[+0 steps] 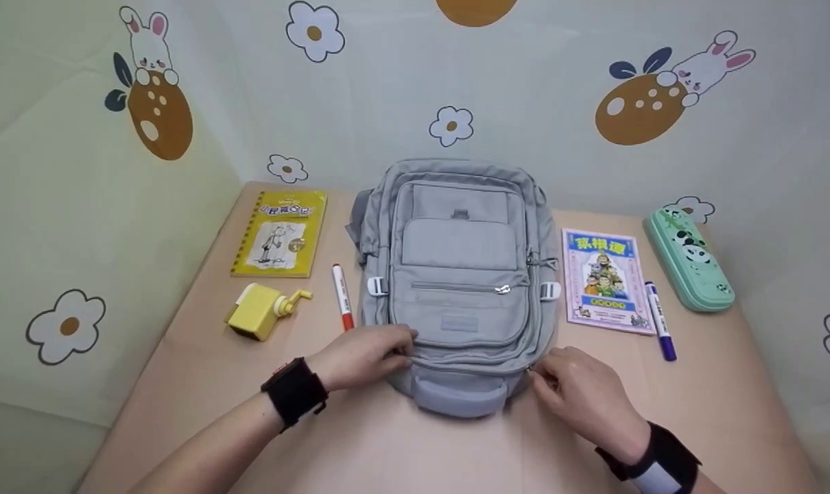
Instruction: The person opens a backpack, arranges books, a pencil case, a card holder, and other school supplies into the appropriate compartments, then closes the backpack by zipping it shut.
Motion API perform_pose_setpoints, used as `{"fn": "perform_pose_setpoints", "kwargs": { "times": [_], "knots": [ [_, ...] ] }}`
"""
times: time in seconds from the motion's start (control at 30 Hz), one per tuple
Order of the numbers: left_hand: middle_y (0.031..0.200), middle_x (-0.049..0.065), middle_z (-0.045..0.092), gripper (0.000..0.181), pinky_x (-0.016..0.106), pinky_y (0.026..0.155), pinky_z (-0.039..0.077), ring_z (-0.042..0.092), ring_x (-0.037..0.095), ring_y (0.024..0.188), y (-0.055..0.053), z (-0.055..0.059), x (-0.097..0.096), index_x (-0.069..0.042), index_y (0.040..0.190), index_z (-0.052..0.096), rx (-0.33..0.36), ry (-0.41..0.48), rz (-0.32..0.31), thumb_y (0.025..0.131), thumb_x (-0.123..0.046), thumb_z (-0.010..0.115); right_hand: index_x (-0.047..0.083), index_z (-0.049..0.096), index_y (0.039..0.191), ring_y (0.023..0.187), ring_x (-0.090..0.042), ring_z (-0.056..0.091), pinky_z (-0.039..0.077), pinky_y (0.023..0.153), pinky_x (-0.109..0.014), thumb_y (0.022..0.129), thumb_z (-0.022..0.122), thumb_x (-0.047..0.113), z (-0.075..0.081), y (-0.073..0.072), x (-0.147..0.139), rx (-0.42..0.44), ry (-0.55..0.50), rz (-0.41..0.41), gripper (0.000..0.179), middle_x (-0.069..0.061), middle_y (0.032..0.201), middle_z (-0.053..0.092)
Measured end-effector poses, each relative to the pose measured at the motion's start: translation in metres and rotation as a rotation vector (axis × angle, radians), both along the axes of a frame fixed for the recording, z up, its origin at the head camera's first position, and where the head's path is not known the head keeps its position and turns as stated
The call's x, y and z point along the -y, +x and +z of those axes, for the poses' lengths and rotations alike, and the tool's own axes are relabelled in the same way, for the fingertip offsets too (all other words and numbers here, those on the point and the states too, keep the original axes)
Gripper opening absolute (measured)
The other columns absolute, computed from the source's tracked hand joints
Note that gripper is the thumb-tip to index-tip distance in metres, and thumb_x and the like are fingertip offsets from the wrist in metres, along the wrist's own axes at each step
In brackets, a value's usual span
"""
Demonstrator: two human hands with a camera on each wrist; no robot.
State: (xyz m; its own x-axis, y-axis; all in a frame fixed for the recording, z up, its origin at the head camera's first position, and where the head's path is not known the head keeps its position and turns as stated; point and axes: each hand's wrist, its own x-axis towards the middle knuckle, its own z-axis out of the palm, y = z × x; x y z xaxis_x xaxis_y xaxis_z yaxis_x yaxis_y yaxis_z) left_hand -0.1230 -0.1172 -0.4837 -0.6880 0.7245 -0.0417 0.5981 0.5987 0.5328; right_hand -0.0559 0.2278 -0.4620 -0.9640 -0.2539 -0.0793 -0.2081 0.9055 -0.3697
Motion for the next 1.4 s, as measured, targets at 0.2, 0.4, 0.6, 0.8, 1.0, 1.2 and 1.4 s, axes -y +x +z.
{"fn": "perform_pose_setpoints", "kwargs": {
  "times": [0.2, 0.4, 0.6, 0.8, 1.0, 1.2, 1.4],
  "knots": [
    [0.098, -0.003, 0.067, 0.009, 0.034, 0.077, 0.055, 0.064, 0.013, 0.086, 0.002, -0.004, -0.003, -0.013, 0.108, 0.064, -0.004, 0.033, 0.026, 0.100, -0.018, 0.066, 0.025, 0.065, 0.079, 0.066, -0.007, 0.044, 0.038, 0.057, -0.027, 0.093, 0.069, 0.020, 0.004, 0.005, 0.009, 0.000, -0.007, 0.026, 0.015, 0.011, 0.072, 0.049],
    [0.098, -0.002, 0.066, 0.018, 0.035, 0.078, 0.055, 0.064, 0.013, 0.087, 0.003, -0.004, -0.003, -0.009, 0.118, 0.063, -0.009, 0.035, 0.030, 0.102, -0.018, 0.064, 0.025, 0.064, 0.076, 0.067, -0.005, 0.045, 0.038, 0.058, -0.026, 0.092, 0.070, 0.024, 0.006, 0.006, 0.038, -0.110, -0.009, 0.140, 0.017, 0.016, 0.071, 0.048],
    [0.092, -0.005, 0.063, 0.009, 0.033, 0.073, 0.053, 0.061, 0.011, 0.082, 0.004, -0.005, -0.004, -0.013, 0.107, 0.062, -0.031, 0.037, 0.023, 0.101, -0.017, 0.065, 0.021, 0.060, 0.071, 0.065, -0.011, 0.050, 0.041, 0.056, -0.030, 0.090, 0.069, 0.023, -0.002, -0.002, 0.076, -0.337, 0.008, 0.320, 0.021, 0.012, 0.068, 0.047],
    [0.095, -0.004, 0.063, 0.005, 0.032, 0.074, 0.053, 0.061, 0.011, 0.083, 0.004, -0.006, -0.005, -0.015, 0.101, 0.061, -0.009, 0.044, 0.018, 0.100, -0.017, 0.066, 0.020, 0.060, 0.071, 0.065, -0.013, 0.049, 0.042, 0.055, -0.030, 0.088, 0.069, 0.022, -0.010, -0.007, 0.086, -0.376, -0.006, 0.381, 0.019, 0.010, 0.069, 0.050],
    [0.103, 0.000, 0.067, 0.004, 0.033, 0.078, 0.054, 0.063, 0.013, 0.088, 0.004, -0.007, -0.006, -0.015, 0.101, 0.062, 0.012, 0.057, 0.030, 0.100, -0.016, 0.066, 0.024, 0.065, 0.086, 0.076, -0.007, 0.049, 0.044, 0.067, -0.028, 0.089, 0.074, 0.030, -0.013, -0.008, 0.059, -0.345, -0.096, 0.383, 0.012, 0.014, 0.082, 0.052],
    [0.103, 0.000, 0.067, 0.005, 0.032, 0.076, 0.054, 0.064, 0.013, 0.087, 0.005, -0.009, -0.004, -0.015, 0.101, 0.061, 0.023, 0.061, 0.049, 0.099, -0.017, 0.066, 0.019, 0.070, 0.103, 0.096, -0.010, 0.057, 0.049, 0.082, -0.035, 0.083, 0.079, 0.020, -0.019, -0.017, 0.012, -0.398, -0.199, 0.354, 0.021, 0.011, 0.103, 0.064],
    [0.108, 0.003, 0.069, 0.006, 0.033, 0.077, 0.055, 0.065, 0.015, 0.089, 0.006, -0.009, -0.005, -0.015, 0.100, 0.061, -0.011, 0.070, 0.055, 0.098, -0.016, 0.067, 0.013, 0.073, 0.116, 0.107, -0.016, 0.065, 0.052, 0.091, -0.038, 0.081, 0.085, 0.016, -0.038, -0.022, -0.010, -0.433, -0.221, 0.441, 0.037, 0.004, 0.114, 0.071]
  ]
}}
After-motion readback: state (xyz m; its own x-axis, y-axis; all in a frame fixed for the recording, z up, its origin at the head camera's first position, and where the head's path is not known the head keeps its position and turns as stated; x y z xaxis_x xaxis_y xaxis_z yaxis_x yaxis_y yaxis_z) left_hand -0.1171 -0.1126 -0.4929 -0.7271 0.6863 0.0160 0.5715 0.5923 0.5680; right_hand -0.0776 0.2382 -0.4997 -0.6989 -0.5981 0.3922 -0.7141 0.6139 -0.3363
